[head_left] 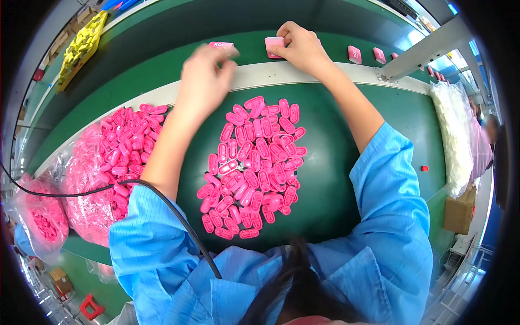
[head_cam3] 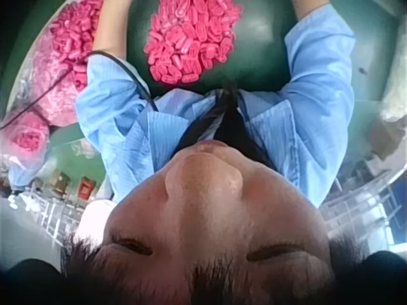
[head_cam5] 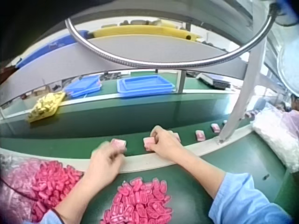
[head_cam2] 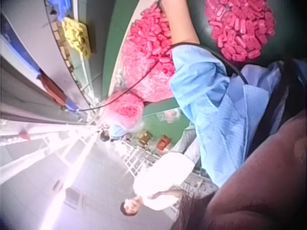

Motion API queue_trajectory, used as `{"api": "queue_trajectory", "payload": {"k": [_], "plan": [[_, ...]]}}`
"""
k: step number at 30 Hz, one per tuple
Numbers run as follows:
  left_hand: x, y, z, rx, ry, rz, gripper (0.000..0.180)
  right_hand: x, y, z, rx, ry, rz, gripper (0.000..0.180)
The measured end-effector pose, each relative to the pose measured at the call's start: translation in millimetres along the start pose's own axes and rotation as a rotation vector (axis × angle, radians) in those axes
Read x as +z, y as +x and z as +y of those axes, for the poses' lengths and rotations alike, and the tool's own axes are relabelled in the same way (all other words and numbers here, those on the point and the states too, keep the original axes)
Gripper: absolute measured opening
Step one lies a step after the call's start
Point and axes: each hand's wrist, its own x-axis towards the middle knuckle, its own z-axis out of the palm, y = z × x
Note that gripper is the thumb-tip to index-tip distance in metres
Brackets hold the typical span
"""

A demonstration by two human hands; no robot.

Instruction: The person assembles small pink plastic components by hand on a green workbench. They pick up a pink rectangular base and a smaller pink cap, fit them together, and place the finished unit on the table. This repetitive assembly process continues throughout the video.

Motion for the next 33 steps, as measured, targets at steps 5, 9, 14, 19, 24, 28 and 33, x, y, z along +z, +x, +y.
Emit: {"api": "queue_trajectory", "payload": {"k": [5,9,14,19,24,28,33], "plan": [[-4,-40,27,0.107,-0.047,-0.228,0.022,-17,-38,-18,0.06,0.401,-0.083,0.037],[-2,-36,7,0.255,-0.108,-0.127,0.023,-24,-57,-16,0.12,0.499,-0.136,0.033],[0,-32,19,0.029,0.001,-0.293,0.019,-2,-57,-4,0.202,0.83,-0.06,0.028],[4,-30,25,0.104,0.206,-0.292,0.02,3,-58,-13,0.091,0.873,-0.04,0.033],[2,-23,18,-0.119,-0.272,-0.119,0.021,-2,-58,-48,0.049,1.017,-0.133,0.03],[-3,-22,4,-0.469,-0.954,-0.023,0.028,2,-48,-55,0.181,1.287,-0.254,0.027],[0,-26,6,-0.429,-1.044,0.022,0.028,7,-51,-57,0.211,1.357,-0.325,0.026]]}}
